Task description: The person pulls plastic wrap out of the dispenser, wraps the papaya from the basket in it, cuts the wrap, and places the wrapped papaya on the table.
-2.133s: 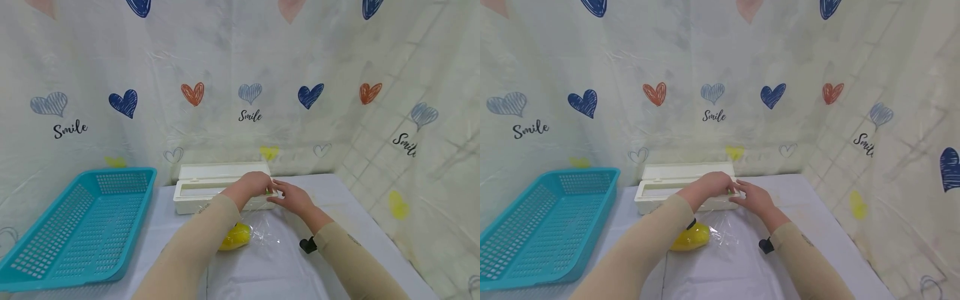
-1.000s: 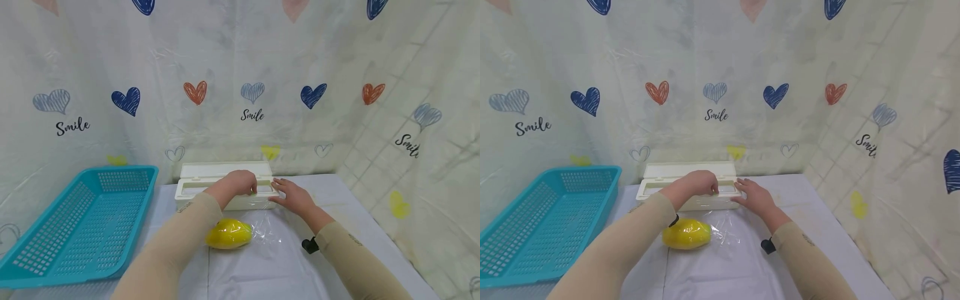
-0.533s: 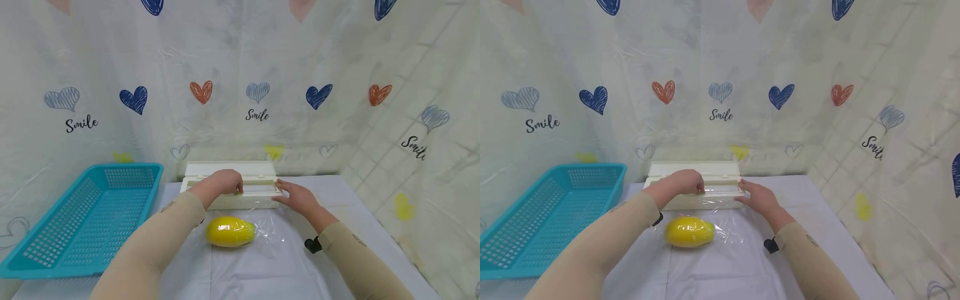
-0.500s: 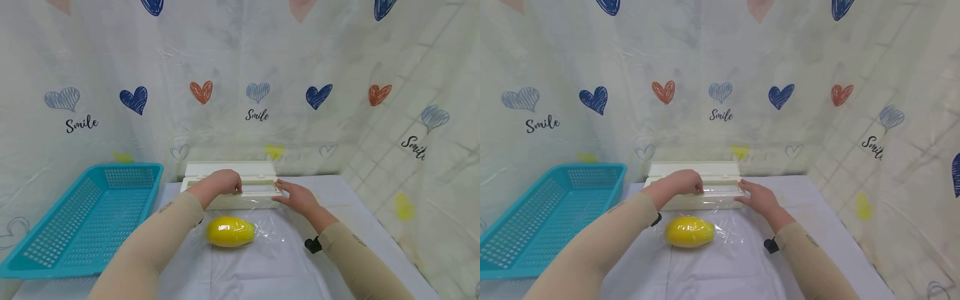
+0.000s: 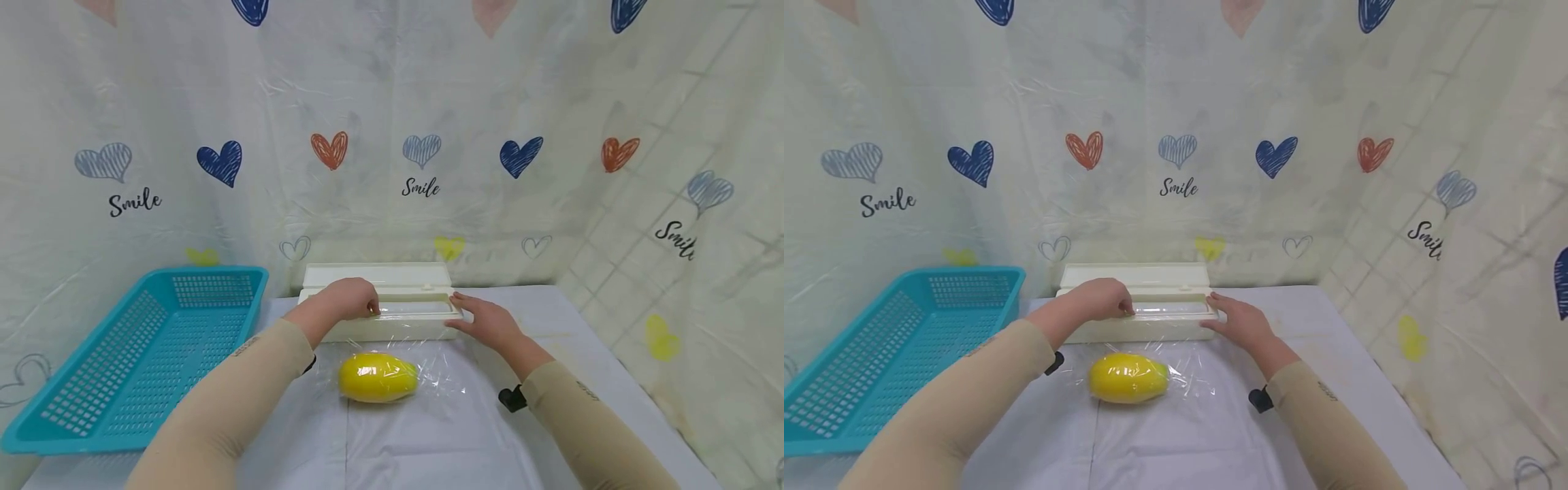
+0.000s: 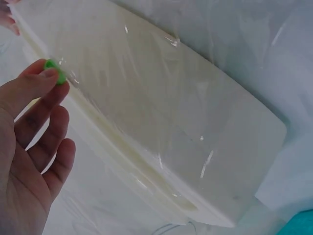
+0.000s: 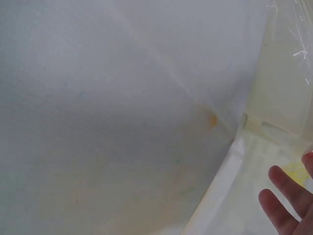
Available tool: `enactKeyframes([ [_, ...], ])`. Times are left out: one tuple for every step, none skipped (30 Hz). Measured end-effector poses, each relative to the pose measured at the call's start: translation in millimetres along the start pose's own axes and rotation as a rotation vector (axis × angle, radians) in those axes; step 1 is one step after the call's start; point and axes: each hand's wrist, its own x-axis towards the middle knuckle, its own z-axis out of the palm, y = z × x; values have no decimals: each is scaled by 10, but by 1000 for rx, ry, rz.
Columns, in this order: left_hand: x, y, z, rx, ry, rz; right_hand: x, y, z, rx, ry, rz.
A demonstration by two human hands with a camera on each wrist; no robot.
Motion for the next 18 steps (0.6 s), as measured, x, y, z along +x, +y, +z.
enactKeyframes([
  [-35,-26,-5,2,2,2,4,-4,-1,0,0,-4],
  [-69,-57,-6,10,6,4,8,-5,0,2,0,-9],
  [-110,-87,-12,7,7,1,10,-8,-2,6,1,-14],
  [-150,-117,-17,9,9,0,8,-9,-8,7,1,-17],
  [-191,-149,-22,7,11,-3,6,-7,-11,9,3,-20],
  [-226,-197,-12,9,15,-5,4,-6,-12,11,4,-22],
  [-264,-241,-4,6,18,-13,3,-3,-12,9,5,-24],
  [-302,-288,7,1,18,-27,-1,-2,-13,14,7,-24],
  [-342,-338,19,-4,19,-40,-3,1,-9,12,5,-23],
  [-383,-387,30,-6,18,-53,-2,5,-3,12,4,-19],
  [-427,-436,36,-19,15,-68,-1,7,3,11,3,-18],
  [-474,-484,41,-30,11,-82,2,9,9,13,1,-17],
  [-521,-532,43,-43,6,-96,5,10,16,13,0,-16],
  [-569,-583,47,-53,2,-112,6,8,20,17,-1,-14],
  [-618,-632,48,-53,-3,-127,9,8,24,15,-3,-13],
  [-668,-680,49,-58,-7,-144,14,8,26,18,-3,-9],
  [-711,-725,50,-59,-9,-155,13,7,24,18,-5,-10],
  [-751,-762,53,-55,-9,-164,14,9,21,19,-5,-9],
])
